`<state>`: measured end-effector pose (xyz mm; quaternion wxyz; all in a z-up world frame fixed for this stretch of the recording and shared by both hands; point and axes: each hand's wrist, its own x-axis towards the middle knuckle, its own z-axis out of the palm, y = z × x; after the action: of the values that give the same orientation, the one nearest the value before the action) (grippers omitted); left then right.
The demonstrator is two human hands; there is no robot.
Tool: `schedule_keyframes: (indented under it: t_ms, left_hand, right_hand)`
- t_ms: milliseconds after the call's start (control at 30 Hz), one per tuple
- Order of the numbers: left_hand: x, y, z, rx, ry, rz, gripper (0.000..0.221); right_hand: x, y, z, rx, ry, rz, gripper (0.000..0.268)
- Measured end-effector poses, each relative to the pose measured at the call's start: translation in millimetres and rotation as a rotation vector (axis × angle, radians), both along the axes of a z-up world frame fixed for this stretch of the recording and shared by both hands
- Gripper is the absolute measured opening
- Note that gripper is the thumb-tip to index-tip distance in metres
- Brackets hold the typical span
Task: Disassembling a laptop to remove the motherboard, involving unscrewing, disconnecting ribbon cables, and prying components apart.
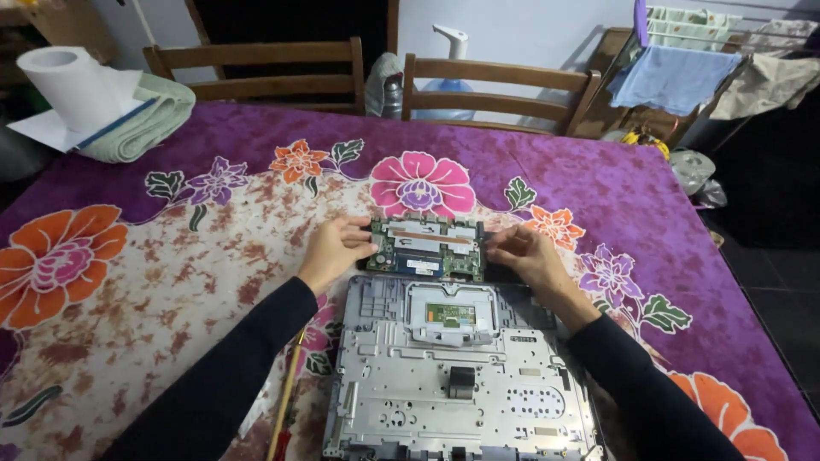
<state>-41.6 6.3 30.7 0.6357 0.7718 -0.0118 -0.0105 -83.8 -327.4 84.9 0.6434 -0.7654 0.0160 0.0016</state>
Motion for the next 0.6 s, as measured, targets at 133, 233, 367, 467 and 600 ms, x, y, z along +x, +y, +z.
schedule_keyframes:
  t_ms: [133,233,367,467,600]
  left_hand:
    - [-10.9,-2.5,8.1,0.106,-0.061,0.004,0.063]
    - [-20.8,-6.3,16.3,0.171,-0.098,0.032,0.058]
    - [-29.1,-9.5,22.8,0.266,-0.137,0.030,0.054]
    - [-26.7,-10.7,20.2,0.333,-0.168,0.038,0.051]
    - [-27.9,-9.7,18.3,0.378,-0.181,0.043,0.048]
  right_hand:
    - [2.5,-5.5,-8.8,-0.090,-0.030,0.039,0.028]
    - [8.7,-9.4,-24.9,-0.123,-0.103,0.064,0.030]
    - [6.4,-9.1,-22.9,-0.182,-0.106,0.083,0.027]
    - [7.5,-9.1,-22.3,-0.215,-0.120,0.078,0.025]
    - [10.0,-12.0,-28.4,-0.227,-0.122,0.073,0.022]
